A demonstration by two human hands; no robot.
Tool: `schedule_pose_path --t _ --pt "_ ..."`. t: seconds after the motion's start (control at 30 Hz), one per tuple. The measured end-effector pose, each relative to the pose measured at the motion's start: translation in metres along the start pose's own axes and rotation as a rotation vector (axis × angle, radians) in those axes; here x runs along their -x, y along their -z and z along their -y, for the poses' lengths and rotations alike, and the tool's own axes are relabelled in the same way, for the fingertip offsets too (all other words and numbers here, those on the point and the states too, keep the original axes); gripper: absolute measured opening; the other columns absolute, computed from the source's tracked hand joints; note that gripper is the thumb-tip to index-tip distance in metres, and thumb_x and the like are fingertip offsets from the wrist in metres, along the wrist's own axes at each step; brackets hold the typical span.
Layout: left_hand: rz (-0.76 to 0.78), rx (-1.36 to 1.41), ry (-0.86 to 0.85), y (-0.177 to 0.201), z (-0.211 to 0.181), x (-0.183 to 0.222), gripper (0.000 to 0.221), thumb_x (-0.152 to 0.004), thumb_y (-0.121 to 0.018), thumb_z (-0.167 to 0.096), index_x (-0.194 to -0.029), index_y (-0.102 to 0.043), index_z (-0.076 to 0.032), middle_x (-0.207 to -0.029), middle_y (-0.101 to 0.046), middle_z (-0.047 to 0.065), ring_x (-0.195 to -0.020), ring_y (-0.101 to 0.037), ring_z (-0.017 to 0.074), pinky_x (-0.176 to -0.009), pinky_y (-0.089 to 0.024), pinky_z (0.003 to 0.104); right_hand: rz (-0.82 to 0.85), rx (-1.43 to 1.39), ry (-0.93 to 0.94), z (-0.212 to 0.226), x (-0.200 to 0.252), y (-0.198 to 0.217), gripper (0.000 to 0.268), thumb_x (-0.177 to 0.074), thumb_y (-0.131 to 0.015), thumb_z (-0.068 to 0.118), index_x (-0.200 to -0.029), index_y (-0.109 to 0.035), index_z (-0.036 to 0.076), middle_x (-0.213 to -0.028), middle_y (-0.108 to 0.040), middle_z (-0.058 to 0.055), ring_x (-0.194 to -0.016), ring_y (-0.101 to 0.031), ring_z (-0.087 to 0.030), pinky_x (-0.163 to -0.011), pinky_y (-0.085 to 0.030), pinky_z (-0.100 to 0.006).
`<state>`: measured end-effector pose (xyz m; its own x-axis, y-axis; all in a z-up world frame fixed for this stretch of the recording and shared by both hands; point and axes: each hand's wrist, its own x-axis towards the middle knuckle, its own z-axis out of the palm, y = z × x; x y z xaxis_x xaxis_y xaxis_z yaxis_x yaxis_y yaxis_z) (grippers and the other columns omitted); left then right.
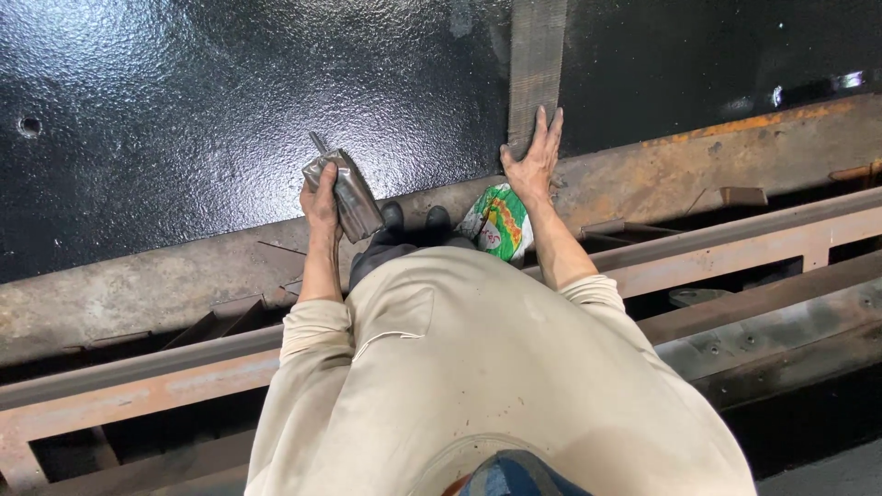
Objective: Preparing a large metal component for lifting using a heavy-duty strap and chain hoist.
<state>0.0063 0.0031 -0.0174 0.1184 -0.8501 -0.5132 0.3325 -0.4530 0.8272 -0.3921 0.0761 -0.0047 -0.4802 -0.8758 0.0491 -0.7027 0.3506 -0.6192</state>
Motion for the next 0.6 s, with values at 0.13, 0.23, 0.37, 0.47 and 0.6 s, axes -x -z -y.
schedule_pose_path --t 0.13,0.23,0.37,0.47,0.6 --pt "0.005 0.019 0.021 -0.0005 0.0008 -0.0011 0.034 -0.091 -0.081 -0.027 -0.114 -0.07 -0.005 -0.097 -0.073 0.004 -0.079 -0.069 0.0138 -0.072 -0.057 0.029 -0.001 0.006 0.01 -0.0004 -0.0007 0.0008 0.108 -0.077 -0.09 0.02 -0.163 -0.025 0.014 -0.169 -0.013 -0.026 -0.155 -0.023 -0.048 -0.126 -0.029 -0.053" --pt "0.001 0.02 0.035 -0.0005 -0.0015 0.0012 0.034 -0.09 -0.081 -0.027 -0.114 -0.07 -0.005 -0.096 -0.073 0.004 -0.078 -0.069 0.0141 -0.071 -0.058 0.03 -0.002 0.003 0.009 -0.0003 0.0006 0.0008 0.108 -0.077 -0.09 0.02 -0.163 -0.025 0.014 -0.168 -0.013 -0.026 -0.155 -0.023 -0.048 -0.126 -0.029 -0.053" --pt "-0.009 -0.006 0.037 0.0018 0.0023 -0.0031 0.034 -0.089 -0.081 -0.028 -0.113 -0.071 -0.006 -0.095 -0.074 0.003 -0.078 -0.069 0.0141 -0.071 -0.058 0.029 0.002 -0.01 -0.001 -0.001 -0.0013 0.0004 0.108 -0.077 -0.089 0.02 -0.163 -0.024 0.015 -0.168 -0.013 -0.026 -0.155 -0.022 -0.048 -0.126 -0.029 -0.053" --pt "0.006 -0.102 0.016 0.0032 0.0001 0.0011 0.035 -0.09 -0.08 -0.033 -0.113 -0.071 -0.008 -0.094 -0.073 0.003 -0.08 -0.07 0.0139 -0.075 -0.061 0.029 0.01 0.015 0.006 -0.0029 0.0001 -0.0001 0.11 -0.078 -0.089 0.02 -0.164 -0.022 0.015 -0.169 -0.011 -0.026 -0.155 -0.02 -0.048 -0.126 -0.027 -0.054" --pt "0.011 -0.105 -0.008 0.0043 0.0024 -0.002 0.037 -0.089 -0.082 -0.034 -0.113 -0.072 -0.008 -0.094 -0.073 0.004 -0.08 -0.07 0.014 -0.076 -0.06 0.03 0.012 0.007 0.006 -0.0019 -0.0006 0.0002 0.11 -0.079 -0.09 0.02 -0.165 -0.021 0.015 -0.169 -0.011 -0.026 -0.156 -0.02 -0.047 -0.127 -0.028 -0.054"
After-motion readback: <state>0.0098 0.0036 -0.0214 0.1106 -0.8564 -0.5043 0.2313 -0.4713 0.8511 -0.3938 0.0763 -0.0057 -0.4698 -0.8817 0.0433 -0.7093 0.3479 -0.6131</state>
